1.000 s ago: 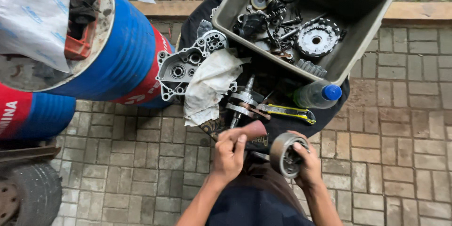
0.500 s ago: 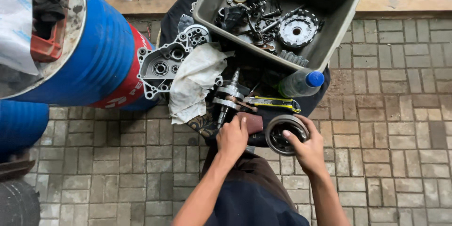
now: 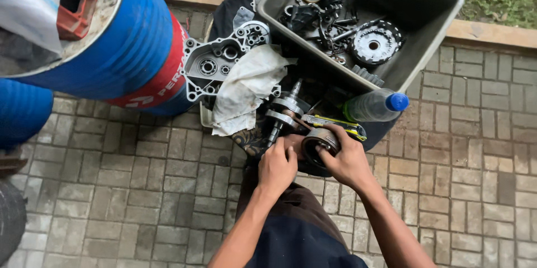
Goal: The person scrubs a cylindrical metal mechanical part with a sanding block, rotating it to clean different sections. The person then uses a white cloth to wipe the part and continues scrubbing with the sanding block.
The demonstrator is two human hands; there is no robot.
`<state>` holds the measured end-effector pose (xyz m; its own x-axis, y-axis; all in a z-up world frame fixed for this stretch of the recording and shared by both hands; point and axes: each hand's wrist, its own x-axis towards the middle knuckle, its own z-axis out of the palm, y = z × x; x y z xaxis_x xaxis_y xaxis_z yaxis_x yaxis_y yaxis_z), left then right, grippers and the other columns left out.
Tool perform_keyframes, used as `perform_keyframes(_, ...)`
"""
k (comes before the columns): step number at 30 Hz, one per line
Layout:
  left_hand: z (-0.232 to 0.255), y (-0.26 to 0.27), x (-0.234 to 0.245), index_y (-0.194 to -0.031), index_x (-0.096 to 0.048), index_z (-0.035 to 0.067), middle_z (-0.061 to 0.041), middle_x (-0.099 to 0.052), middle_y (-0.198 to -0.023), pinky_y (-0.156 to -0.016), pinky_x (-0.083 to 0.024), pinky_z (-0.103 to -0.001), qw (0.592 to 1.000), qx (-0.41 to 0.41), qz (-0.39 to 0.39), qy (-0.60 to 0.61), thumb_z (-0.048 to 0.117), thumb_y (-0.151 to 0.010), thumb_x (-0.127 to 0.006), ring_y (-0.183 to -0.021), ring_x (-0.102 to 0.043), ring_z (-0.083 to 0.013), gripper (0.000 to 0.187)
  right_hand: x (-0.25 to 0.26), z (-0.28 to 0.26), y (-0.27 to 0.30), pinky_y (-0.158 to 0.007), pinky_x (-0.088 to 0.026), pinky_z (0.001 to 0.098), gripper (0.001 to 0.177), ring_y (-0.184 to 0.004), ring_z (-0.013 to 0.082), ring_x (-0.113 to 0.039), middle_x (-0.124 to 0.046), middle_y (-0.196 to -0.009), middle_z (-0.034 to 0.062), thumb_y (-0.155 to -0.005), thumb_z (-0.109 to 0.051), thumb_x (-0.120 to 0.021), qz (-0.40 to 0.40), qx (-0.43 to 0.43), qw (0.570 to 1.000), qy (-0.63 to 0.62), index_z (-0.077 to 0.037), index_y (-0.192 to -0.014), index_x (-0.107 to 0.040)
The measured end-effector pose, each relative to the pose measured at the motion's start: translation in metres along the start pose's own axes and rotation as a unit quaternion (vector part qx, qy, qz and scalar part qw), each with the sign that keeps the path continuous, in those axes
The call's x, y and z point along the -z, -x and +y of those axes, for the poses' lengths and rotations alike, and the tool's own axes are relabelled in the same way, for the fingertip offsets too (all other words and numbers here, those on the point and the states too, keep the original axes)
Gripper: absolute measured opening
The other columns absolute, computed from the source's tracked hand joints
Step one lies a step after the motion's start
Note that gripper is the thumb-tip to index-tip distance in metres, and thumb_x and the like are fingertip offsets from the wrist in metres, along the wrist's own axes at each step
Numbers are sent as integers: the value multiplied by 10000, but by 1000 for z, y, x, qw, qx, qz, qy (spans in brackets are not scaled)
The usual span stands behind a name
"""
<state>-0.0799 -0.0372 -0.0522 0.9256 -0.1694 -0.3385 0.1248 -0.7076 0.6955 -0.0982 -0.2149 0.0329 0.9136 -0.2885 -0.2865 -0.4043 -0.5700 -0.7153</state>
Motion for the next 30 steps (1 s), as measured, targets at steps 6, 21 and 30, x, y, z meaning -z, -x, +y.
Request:
perform_keyframes(6,7,12,4,-1270,-535,169,-151,-712,-884,-712,-593,-614,991,-18,25,-129,305,-1021,-449,-781,-739,-457,296,-15,13,12,-864,-534,552,720,-1007,466,-704,-724,-1014,268,-664,-222,-907,49,128,989,-51,-184,-1351,-693)
perform_keyframes(21,-40,12,-13,-964,-762,234,41,-510,-787,-536,-413,-349,908,-203,319,-179,287,-876,-688,-657,-546,-202,127,-66,47,-30,-745,-536,407,426,-879,279,-707,-717,-1008,146,-904,-433,-683,8,224,962,-156,-223,-1263,-777)
perform_keyframes(30,-33,10,-17,-952,-774,253,63,-567,-761,-624,-450,-339,897,-190,381,-119,317,-837,-798,-667,-576,-189,134,-43,49,-23,-769,-538,410,362,-851,264,-688,-694,-842,117,-870,-330,-721,-26,261,955,-138,-161,-1178,-811)
